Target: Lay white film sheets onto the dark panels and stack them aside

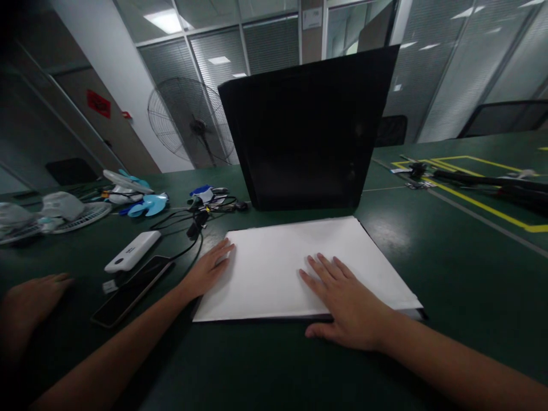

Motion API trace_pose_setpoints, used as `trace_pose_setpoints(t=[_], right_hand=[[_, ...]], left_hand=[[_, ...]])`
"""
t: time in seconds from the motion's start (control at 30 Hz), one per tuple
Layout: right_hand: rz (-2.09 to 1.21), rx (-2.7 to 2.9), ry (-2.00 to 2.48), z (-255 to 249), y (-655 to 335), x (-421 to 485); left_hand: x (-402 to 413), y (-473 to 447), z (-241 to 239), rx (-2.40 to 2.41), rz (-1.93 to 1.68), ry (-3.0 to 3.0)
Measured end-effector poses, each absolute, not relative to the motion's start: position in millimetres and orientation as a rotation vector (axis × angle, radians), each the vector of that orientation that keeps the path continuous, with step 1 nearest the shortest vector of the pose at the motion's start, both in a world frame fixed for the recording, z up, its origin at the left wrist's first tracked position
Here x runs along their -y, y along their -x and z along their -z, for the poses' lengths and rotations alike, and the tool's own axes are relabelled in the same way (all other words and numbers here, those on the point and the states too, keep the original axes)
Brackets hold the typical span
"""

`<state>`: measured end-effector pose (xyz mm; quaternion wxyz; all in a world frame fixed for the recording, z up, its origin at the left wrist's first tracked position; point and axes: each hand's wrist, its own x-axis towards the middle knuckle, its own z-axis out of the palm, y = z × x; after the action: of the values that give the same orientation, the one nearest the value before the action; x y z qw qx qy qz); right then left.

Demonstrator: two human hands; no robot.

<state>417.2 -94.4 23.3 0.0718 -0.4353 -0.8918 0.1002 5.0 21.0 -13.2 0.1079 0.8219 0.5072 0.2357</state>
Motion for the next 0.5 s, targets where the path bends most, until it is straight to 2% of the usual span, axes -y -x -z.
trace_pose_setpoints(t=[0.1, 0.2, 0.37, 0.5], right_hand=[[-0.274, 2.688, 1.285, -24.9, -414.5, 97.1], [-0.085, 2.71, 1.167, -29.8, -412.1, 98.0], [0.395, 2.681, 0.756, -38.9, -406.1, 104.3], [0.542, 2.542, 0.405, -43.8, -403.1, 112.5]], left_hand=[[-21.6, -4.3, 13.8, -1.483, -0.698, -2.416], [-21.4, -4.0, 12.5, -1.475, -0.696, -2.415], [-19.4, -6.9, 6.7, -1.481, -0.648, -2.39], [-18.9, -7.0, -1.1, -1.481, -0.679, -2.296]])
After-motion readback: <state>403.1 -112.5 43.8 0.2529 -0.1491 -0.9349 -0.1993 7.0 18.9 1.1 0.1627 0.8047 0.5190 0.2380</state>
